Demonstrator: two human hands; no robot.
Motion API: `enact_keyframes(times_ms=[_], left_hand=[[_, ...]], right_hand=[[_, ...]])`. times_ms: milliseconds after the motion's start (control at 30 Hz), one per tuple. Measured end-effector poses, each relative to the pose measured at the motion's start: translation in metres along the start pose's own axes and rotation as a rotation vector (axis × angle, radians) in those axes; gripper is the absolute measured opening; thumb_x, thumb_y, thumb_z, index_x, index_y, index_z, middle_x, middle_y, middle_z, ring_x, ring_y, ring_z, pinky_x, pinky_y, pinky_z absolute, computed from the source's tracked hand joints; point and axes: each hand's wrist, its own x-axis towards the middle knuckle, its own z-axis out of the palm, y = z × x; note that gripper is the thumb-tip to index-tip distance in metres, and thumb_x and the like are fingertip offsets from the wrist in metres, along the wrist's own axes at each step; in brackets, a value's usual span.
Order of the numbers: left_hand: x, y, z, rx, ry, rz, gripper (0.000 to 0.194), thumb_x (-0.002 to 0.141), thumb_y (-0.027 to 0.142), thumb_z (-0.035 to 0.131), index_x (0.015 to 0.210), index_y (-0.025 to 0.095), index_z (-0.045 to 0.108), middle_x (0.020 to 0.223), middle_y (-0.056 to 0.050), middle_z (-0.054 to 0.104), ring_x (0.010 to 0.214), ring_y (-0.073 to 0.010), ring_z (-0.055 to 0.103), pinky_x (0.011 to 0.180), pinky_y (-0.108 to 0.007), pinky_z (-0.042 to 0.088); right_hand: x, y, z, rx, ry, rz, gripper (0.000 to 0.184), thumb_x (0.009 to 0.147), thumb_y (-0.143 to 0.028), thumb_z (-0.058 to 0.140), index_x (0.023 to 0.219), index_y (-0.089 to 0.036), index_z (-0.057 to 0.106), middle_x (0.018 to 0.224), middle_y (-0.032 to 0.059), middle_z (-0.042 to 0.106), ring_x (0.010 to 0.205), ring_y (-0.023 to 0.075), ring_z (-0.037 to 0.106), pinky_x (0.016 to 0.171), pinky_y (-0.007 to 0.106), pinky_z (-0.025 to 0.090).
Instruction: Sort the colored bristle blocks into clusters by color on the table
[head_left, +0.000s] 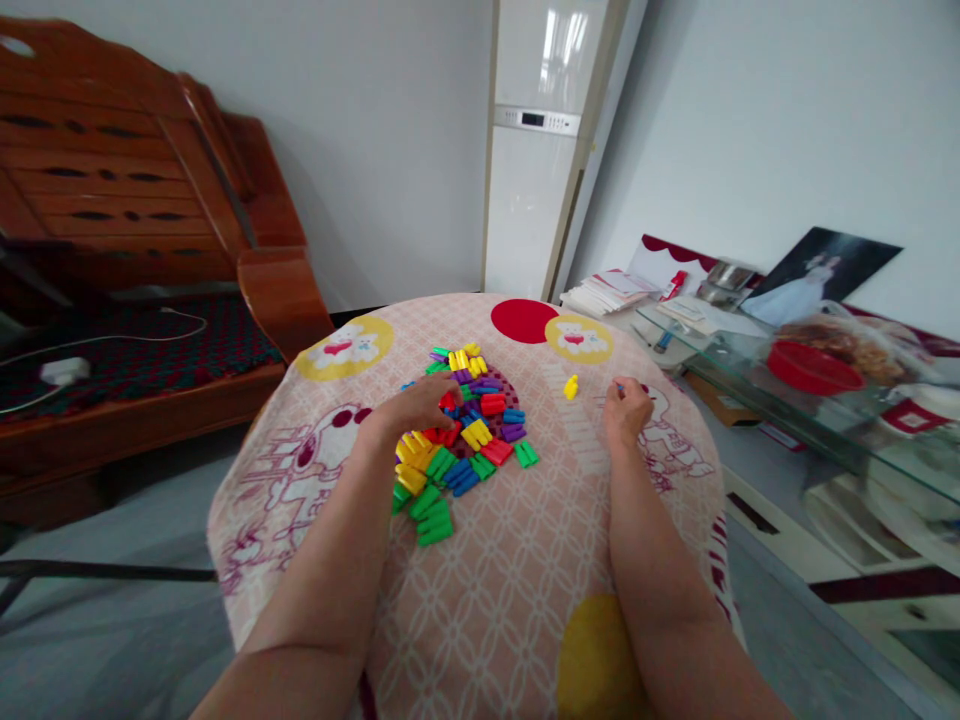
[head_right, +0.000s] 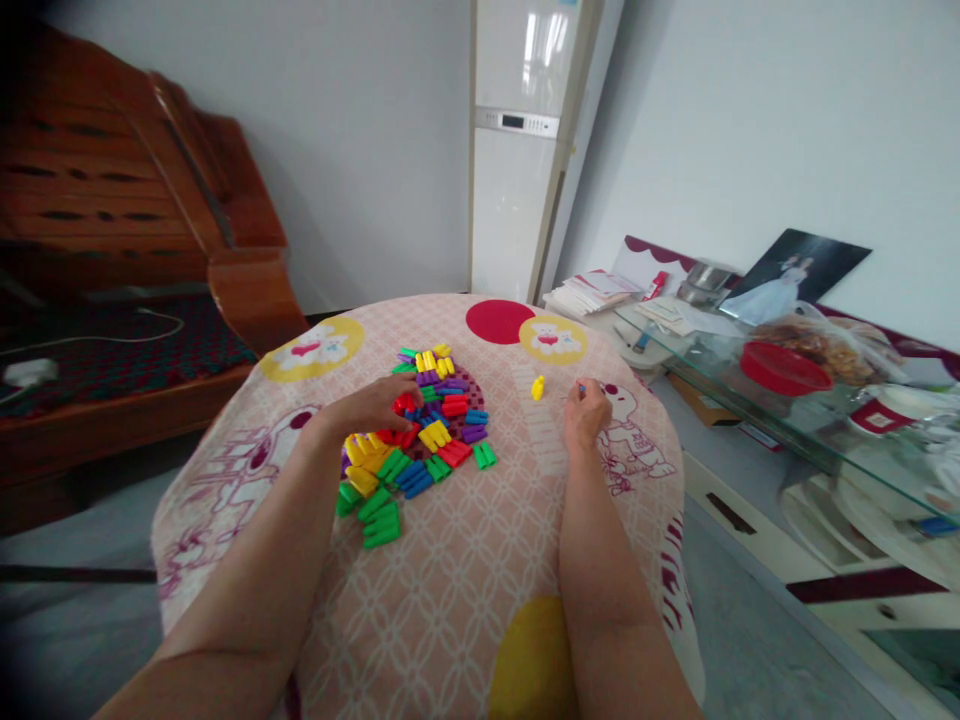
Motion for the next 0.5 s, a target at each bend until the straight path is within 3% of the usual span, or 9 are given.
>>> enact_keyframes(times_ms=[100,233,400,500], left_hand=[[-0.003,-0.019,-0.003,-0.035,0.101,-0.037,0.026,0.064,0.019,0.07,0.09,0.021,0.07,0.109,-0.007,0.067,0.111,-0.0288,0.061,0.1,-0.038,0.048],[-0.006,-0.029,-0.001,0.036,0.262,-0.206,0.025,0.063,0.009,0.063,0.085,0.018,0.07,0.105,-0.009,0.068,0.112,-0.0287,0.06,0.099,-0.035,0.048],[-0.01,-0.018,-0.011,-0.003,0.366,-0.259,0.029,0.069,0.013,0.06,0.093,0.018,0.075,0.099,-0.008,0.073,0.096,-0.0254,0.065,0.089,-0.035,0.051],[-0.005,-0.001,-0.011,-0.113,0.292,-0.177,0.033,0.071,0.02,0.06,0.099,0.02,0.078,0.092,-0.006,0.076,0.083,-0.022,0.067,0.081,-0.033,0.052]], right_hand=[[0.0,0.001,0.001,0.003,0.003,-0.001,0.027,0.082,-0.025,0.05,0.091,-0.015,0.074,0.085,0.0113,0.074,0.079,0.0227,0.064,0.072,0.03,0.044],[0.0,0.002,0.002,0.01,0.006,-0.009,0.026,0.083,-0.025,0.05,0.09,-0.016,0.073,0.082,0.0104,0.073,0.077,0.0224,0.063,0.071,0.03,0.044],[0.0,0.002,0.003,0.003,0.007,-0.019,0.027,0.081,-0.025,0.049,0.09,-0.016,0.073,0.081,0.0104,0.073,0.076,0.0223,0.062,0.07,0.03,0.043],[0.0,0.002,0.003,0.002,0.009,-0.021,0.027,0.081,-0.025,0.049,0.09,-0.016,0.073,0.08,0.0102,0.073,0.075,0.0221,0.063,0.069,0.03,0.043]])
